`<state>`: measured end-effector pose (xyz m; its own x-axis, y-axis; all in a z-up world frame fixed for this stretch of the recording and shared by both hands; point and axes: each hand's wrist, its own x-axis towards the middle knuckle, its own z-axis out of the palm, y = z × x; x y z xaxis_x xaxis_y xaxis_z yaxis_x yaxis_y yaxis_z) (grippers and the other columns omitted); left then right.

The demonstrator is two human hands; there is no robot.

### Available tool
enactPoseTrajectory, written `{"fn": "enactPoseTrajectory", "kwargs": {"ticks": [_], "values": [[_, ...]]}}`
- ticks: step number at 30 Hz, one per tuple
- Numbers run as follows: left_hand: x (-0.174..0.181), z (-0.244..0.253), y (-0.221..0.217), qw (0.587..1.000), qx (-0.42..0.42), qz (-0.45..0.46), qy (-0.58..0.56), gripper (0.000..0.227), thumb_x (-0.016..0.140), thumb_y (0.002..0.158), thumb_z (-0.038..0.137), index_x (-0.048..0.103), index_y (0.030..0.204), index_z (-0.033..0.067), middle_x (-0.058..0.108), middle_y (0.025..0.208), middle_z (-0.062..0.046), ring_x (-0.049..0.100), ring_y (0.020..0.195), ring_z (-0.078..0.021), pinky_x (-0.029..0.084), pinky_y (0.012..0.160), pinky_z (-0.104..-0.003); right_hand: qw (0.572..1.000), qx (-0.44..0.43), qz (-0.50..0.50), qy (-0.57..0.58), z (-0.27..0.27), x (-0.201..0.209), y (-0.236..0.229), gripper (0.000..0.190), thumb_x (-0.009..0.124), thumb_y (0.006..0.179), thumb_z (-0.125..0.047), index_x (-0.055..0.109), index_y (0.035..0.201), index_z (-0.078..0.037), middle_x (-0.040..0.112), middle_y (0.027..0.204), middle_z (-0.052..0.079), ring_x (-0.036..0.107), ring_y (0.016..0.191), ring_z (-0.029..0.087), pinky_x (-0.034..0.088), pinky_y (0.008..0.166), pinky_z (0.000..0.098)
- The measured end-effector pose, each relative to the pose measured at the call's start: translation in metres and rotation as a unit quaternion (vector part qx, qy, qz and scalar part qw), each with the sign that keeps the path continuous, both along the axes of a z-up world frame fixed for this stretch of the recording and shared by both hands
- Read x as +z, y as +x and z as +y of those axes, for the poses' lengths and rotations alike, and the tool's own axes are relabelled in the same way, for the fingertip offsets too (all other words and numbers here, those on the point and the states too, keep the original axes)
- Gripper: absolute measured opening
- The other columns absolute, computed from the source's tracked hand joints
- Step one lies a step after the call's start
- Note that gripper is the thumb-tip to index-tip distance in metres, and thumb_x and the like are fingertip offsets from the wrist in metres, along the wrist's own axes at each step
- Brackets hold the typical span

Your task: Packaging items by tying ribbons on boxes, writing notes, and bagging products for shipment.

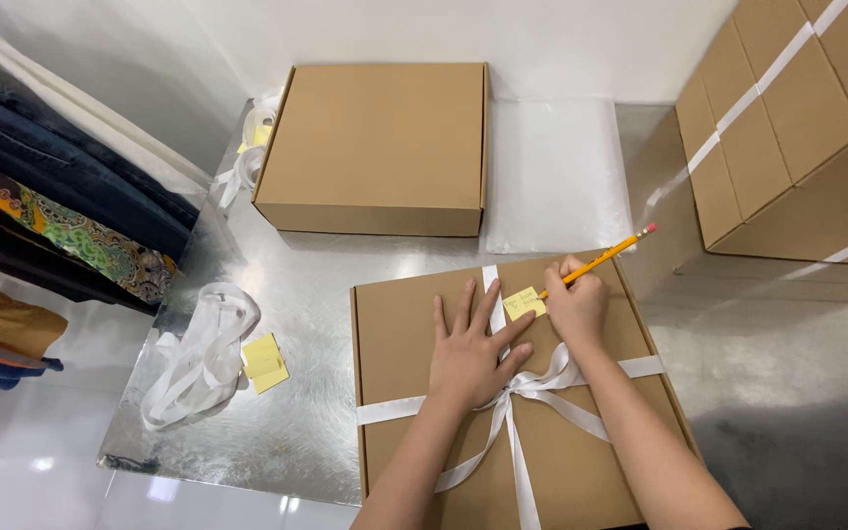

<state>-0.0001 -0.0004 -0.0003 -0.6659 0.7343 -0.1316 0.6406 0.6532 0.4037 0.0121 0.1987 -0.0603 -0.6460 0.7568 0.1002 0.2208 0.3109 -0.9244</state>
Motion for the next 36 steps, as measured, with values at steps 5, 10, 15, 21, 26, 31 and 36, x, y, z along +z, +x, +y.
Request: {"fn": "enactPoseTrajectory", "kwargs": {"ticks": [5, 10, 15, 21, 26, 31, 36], "values": [[0.000, 0.000, 0.000, 1.000, 0.001, -0.002, -0.004, 0.051, 0.037, 0.105, 0.064, 0.045, 0.154, 0.0553, 0.013, 0.180, 0.002, 0.005, 0.166, -0.0331, -0.002, 0.126, -0.073, 1.000, -0.001, 0.008, 0.001, -0.004, 0.005, 0.001, 0.036, 0.063, 0.098, -0.010, 0.049, 0.065, -0.011, 0.048, 0.043, 0.012, 0.050, 0.040, 0.020, 0.037, 0.044, 0.0285], [-0.001, 0.000, 0.000, 1.000, 0.001, 0.006, -0.003, 0.050, 0.038, 0.105, 0.064, 0.046, 0.154, 0.0548, 0.015, 0.180, 0.002, 0.006, 0.166, -0.0333, -0.001, 0.126, -0.073, 0.999, 0.020, 0.014, 0.036, 0.000, -0.001, 0.001, 0.036, 0.064, 0.098, -0.004, 0.048, 0.066, -0.007, 0.049, 0.047, 0.017, 0.050, 0.044, 0.025, 0.037, 0.047, 0.0336], [-0.002, 0.000, 0.000, 1.000, 0.003, 0.006, 0.001, 0.049, 0.038, 0.105, 0.063, 0.046, 0.153, 0.0561, 0.014, 0.180, 0.002, 0.006, 0.166, -0.0332, -0.001, 0.126, -0.073, 1.000, -0.003, 0.008, -0.029, -0.004, 0.008, 0.001, 0.037, 0.064, 0.097, -0.012, 0.047, 0.064, -0.012, 0.044, 0.037, 0.009, 0.048, 0.037, 0.018, 0.037, 0.042, 0.0266], [-0.004, 0.000, 0.000, 1.000, 0.000, 0.016, 0.004, 0.050, 0.039, 0.105, 0.064, 0.046, 0.154, 0.0558, 0.018, 0.179, 0.001, 0.009, 0.166, -0.0336, 0.000, 0.126, -0.073, 0.982, -0.029, 0.113, -0.147, -0.007, 0.031, -0.002, 0.035, 0.061, 0.104, -0.011, 0.047, 0.073, -0.015, 0.042, 0.043, 0.004, 0.047, 0.037, 0.011, 0.036, 0.042, 0.0210], [0.002, 0.001, -0.002, 1.000, 0.013, -0.015, 0.015, 0.046, 0.041, 0.104, 0.064, 0.051, 0.149, 0.0561, 0.016, 0.180, 0.003, 0.008, 0.166, -0.0312, -0.002, 0.127, -0.072, 0.973, -0.020, 0.172, -0.151, -0.003, 0.030, 0.000, 0.033, 0.059, 0.116, -0.022, 0.055, 0.086, -0.009, 0.042, 0.050, 0.002, 0.049, 0.040, 0.011, 0.036, 0.042, 0.0207], [-0.016, -0.010, -0.009, 0.978, 0.073, -0.059, 0.186, 0.037, 0.055, 0.104, 0.052, 0.068, 0.138, 0.0442, 0.032, 0.175, -0.002, 0.043, 0.152, -0.0339, 0.002, 0.130, -0.069, 0.986, -0.010, 0.153, -0.071, -0.018, 0.046, 0.004, 0.018, 0.050, 0.118, -0.017, 0.063, 0.113, -0.006, 0.057, 0.062, 0.008, 0.053, 0.043, 0.013, 0.037, 0.041, 0.0226], [-0.038, -0.011, -0.021, 0.909, 0.120, -0.174, 0.360, 0.030, 0.056, 0.107, 0.055, 0.077, 0.122, 0.0396, 0.066, 0.147, -0.002, 0.055, 0.146, -0.0241, 0.000, 0.131, -0.064, 0.989, 0.057, 0.137, 0.013, -0.021, 0.038, 0.003, 0.038, 0.040, 0.116, -0.003, 0.046, 0.154, 0.000, 0.064, 0.148, 0.020, 0.073, 0.107, 0.025, 0.060, 0.075, 0.0256]]}}
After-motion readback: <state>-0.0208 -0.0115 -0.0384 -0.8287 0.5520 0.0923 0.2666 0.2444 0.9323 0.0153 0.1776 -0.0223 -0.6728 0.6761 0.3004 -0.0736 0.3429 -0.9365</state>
